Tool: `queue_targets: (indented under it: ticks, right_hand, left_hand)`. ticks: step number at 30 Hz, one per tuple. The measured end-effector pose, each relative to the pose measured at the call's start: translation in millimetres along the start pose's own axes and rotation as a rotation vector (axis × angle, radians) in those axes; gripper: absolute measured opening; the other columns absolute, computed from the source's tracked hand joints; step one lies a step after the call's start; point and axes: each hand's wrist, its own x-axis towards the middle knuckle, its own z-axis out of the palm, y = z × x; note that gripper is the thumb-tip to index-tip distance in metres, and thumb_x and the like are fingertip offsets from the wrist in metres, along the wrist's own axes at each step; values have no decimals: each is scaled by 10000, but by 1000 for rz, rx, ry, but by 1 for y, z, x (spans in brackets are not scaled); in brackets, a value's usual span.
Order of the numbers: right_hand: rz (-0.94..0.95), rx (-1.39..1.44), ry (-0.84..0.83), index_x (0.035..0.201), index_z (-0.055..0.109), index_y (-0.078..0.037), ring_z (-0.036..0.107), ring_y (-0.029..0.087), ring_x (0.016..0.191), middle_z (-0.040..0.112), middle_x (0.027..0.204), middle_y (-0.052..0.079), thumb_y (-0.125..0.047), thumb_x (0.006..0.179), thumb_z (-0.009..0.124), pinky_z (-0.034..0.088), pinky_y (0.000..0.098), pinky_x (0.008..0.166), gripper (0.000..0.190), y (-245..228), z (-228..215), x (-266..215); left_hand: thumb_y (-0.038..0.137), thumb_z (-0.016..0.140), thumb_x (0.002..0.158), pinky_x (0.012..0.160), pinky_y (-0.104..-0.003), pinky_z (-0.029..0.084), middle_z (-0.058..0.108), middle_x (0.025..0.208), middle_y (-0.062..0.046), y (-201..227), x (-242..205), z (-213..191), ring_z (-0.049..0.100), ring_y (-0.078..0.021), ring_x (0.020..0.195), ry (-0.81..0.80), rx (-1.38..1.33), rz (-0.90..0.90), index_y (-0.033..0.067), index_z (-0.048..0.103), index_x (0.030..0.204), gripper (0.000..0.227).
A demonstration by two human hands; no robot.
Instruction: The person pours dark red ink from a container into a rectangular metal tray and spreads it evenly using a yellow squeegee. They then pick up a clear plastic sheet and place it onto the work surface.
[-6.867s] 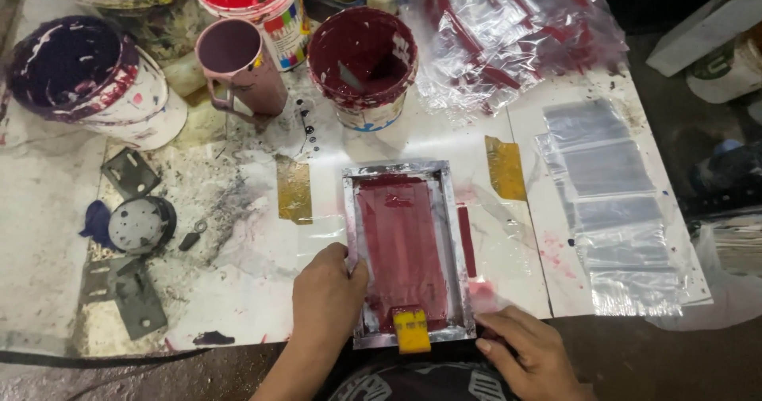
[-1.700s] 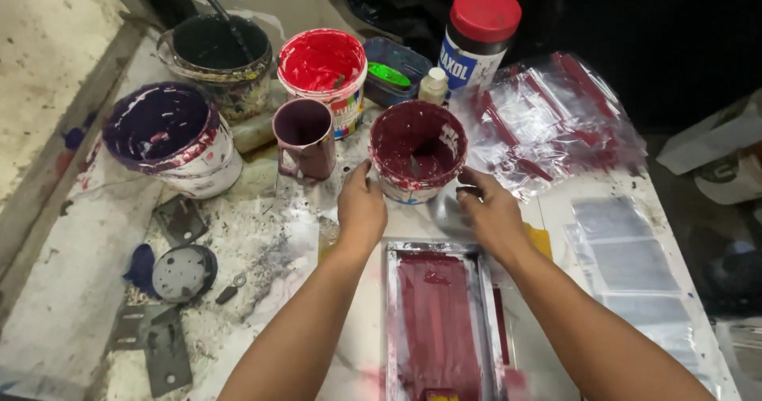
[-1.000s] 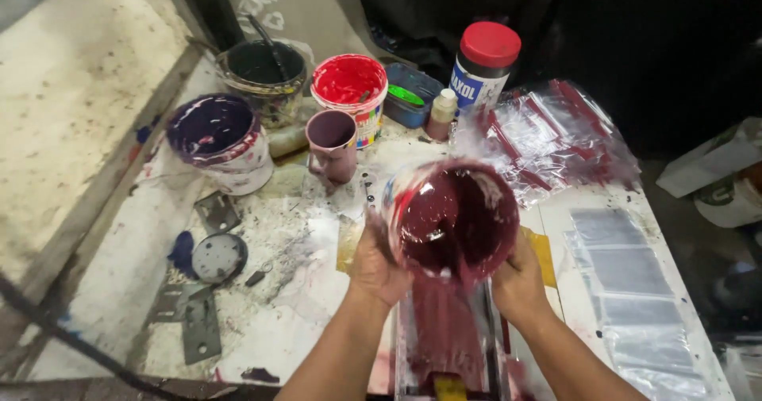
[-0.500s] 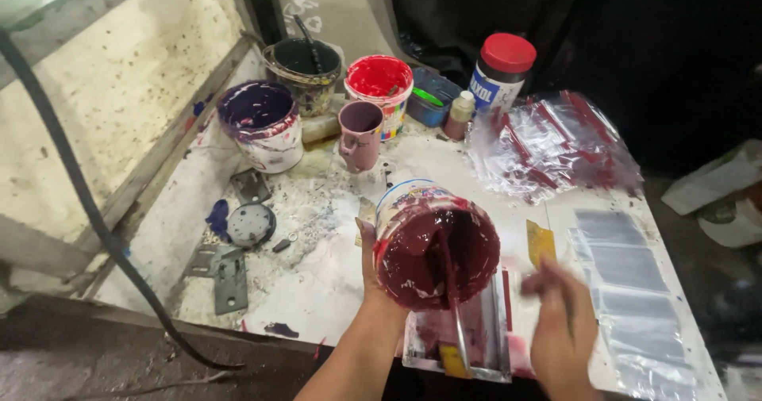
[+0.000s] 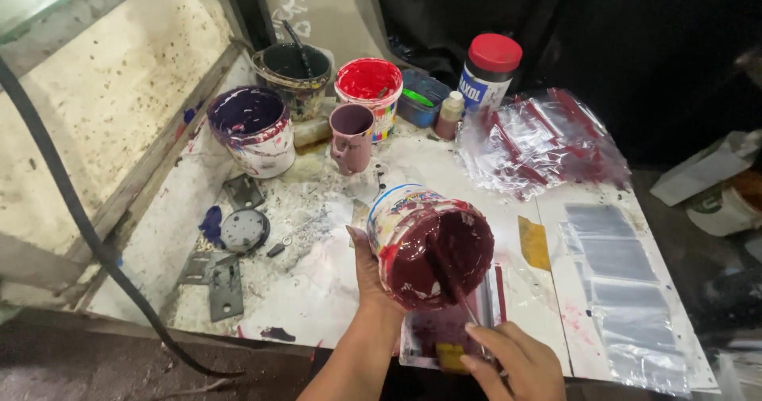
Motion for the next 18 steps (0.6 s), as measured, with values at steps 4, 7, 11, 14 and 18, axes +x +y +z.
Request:
queue_targets:
  ticks: [4, 7, 11, 14, 18]
  right_hand:
    - [55, 86, 78, 1102, 741, -223, 569, 102, 490, 663, 773, -14, -339, 818, 739, 430, 211, 439, 306, -2, -3, 2]
    - [18, 66, 140, 1090, 717, -200, 581, 117, 561, 649, 780, 20, -324, 800, 780, 481, 207, 405, 322, -5, -7, 5]
    - [125, 72, 192, 1096, 741, -189, 608, 104, 545, 673, 752, 12, -233, 851, 717, 457, 224, 448, 251, -8, -11, 8]
    - [146, 142, 236, 1075, 746, -146, 537, 96, 510, 653, 703, 29, -191, 869, 702, 345, 226, 453, 216, -14, -13, 14]
    - [68, 194, 213, 1083, 735, -99, 593, 120, 563, 680, 721, 80, -135, 851, 729, 382, 223, 448, 235, -6, -15, 13]
  left_hand:
    - [720, 592, 643, 1102, -595, 445, 632, 1350, -193, -6, 6, -7, 582, -411, 1245, 35, -9, 42, 127, 572, 1447, 999]
    - [675, 642, 641, 1083, -592, 464, 654, 1328, -199, -9, 5, -7, 597, -416, 1231, 84, -22, 23, 115, 601, 1422, 962]
    - [670, 649, 574, 1087, -598, 464, 632, 1349, -216, -10, -6, 7, 590, -423, 1243, 26, 27, 23, 80, 560, 1450, 1059]
    - [639, 661, 582, 1073, -594, 472, 639, 1334, -208, -11, -6, 5, 598, -420, 1229, 74, 35, 34, 90, 565, 1438, 1021]
    - [648, 693, 609, 1024, -585, 502, 672, 1268, -187, -12, 1, -3, 628, -405, 1177, 121, 16, -9, 104, 605, 1387, 953]
